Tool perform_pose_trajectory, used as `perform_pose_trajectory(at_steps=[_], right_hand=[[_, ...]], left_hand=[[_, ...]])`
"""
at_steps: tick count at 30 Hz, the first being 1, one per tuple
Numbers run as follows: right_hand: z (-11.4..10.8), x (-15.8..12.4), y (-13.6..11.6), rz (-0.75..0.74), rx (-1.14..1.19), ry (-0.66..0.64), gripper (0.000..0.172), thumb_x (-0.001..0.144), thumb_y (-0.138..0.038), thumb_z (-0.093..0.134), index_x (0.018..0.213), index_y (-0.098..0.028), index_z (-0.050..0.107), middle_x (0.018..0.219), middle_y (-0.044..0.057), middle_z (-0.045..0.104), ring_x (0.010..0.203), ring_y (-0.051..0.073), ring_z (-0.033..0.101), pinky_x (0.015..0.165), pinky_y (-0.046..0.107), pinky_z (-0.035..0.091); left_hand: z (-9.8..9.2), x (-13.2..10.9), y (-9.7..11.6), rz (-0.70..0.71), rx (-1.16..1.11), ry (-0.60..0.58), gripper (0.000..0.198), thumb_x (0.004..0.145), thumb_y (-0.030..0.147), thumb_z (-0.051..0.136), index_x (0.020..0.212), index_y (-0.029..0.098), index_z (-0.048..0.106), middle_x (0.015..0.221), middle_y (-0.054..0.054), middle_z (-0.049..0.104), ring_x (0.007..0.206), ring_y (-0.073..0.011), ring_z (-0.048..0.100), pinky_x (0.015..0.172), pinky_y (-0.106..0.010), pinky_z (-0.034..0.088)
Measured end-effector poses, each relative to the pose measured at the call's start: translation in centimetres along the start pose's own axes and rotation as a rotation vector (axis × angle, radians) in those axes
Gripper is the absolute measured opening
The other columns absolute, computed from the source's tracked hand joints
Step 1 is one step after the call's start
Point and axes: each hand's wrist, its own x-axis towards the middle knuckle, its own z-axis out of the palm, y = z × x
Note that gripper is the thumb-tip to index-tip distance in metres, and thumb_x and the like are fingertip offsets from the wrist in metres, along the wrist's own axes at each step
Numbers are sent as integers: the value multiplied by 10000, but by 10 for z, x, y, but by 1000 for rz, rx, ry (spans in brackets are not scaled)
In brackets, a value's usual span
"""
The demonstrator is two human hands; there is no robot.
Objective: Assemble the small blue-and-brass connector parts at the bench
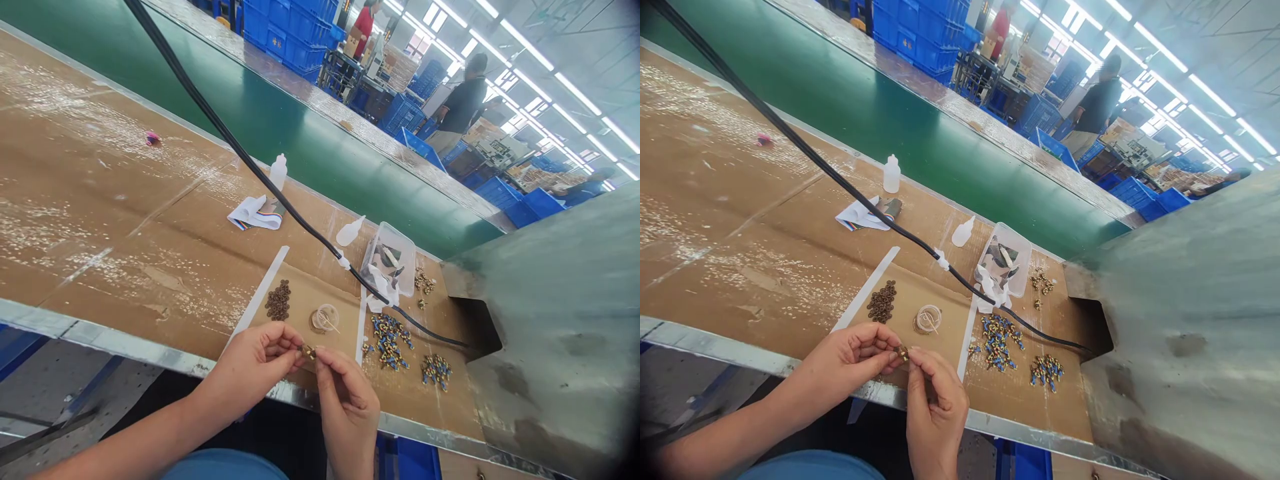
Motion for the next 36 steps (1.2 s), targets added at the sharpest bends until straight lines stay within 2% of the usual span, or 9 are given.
perform_pose_trajectory(at_steps=[6, 11, 14, 17, 20, 36], right_hand=[[1, -2, 4, 44, 75, 14, 192, 809, -139, 619, 924, -260, 714, 919, 19, 718, 843, 139, 675, 753, 233, 554], [-3, -1, 9, 3, -14, -35, 206, 845, -126, 558, 927, -249, 701, 913, 27, 701, 878, 143, 652, 804, 262, 524], [-3, -1, 11, 63, -10, 6, 171, 836, -156, 579, 940, -233, 690, 942, 47, 672, 901, 153, 643, 812, 275, 526], [-2, -1, 11, 145, 108, 66, 132, 804, -204, 626, 923, -204, 682, 1007, 75, 624, 925, 174, 643, 791, 285, 550], [-2, 0, 7, 182, 174, 66, 104, 785, -228, 650, 868, -185, 694, 1015, 88, 609, 934, 187, 643, 776, 285, 561], [-2, -1, 0, 180, 98, 47, 86, 800, -250, 647, 849, -211, 707, 949, 67, 631, 907, 168, 626, 750, 254, 546]], left_hand=[[2, -2, 3, -35, -71, -13, 97, 715, 213, 662, 790, 162, 627, 731, -10, 696, 742, -172, 672, 723, -302, 544], [4, -7, 1, -35, -77, 1, 71, 698, 178, 669, 761, 162, 640, 692, 14, 679, 695, -145, 662, 702, -268, 542], [4, -7, -1, -21, -64, 7, 63, 706, 175, 666, 763, 166, 642, 701, 14, 679, 704, -147, 664, 706, -267, 541], [4, -5, -2, -17, -48, -4, 59, 712, 178, 665, 765, 165, 643, 710, 8, 683, 714, -154, 664, 709, -273, 541], [3, -5, -3, -6, -52, -19, 60, 724, 185, 658, 778, 166, 642, 720, -1, 691, 725, -163, 669, 715, -282, 541], [3, -5, -4, 15, -28, -22, 75, 741, 208, 652, 805, 170, 654, 771, -27, 714, 767, -182, 677, 756, -316, 542]])
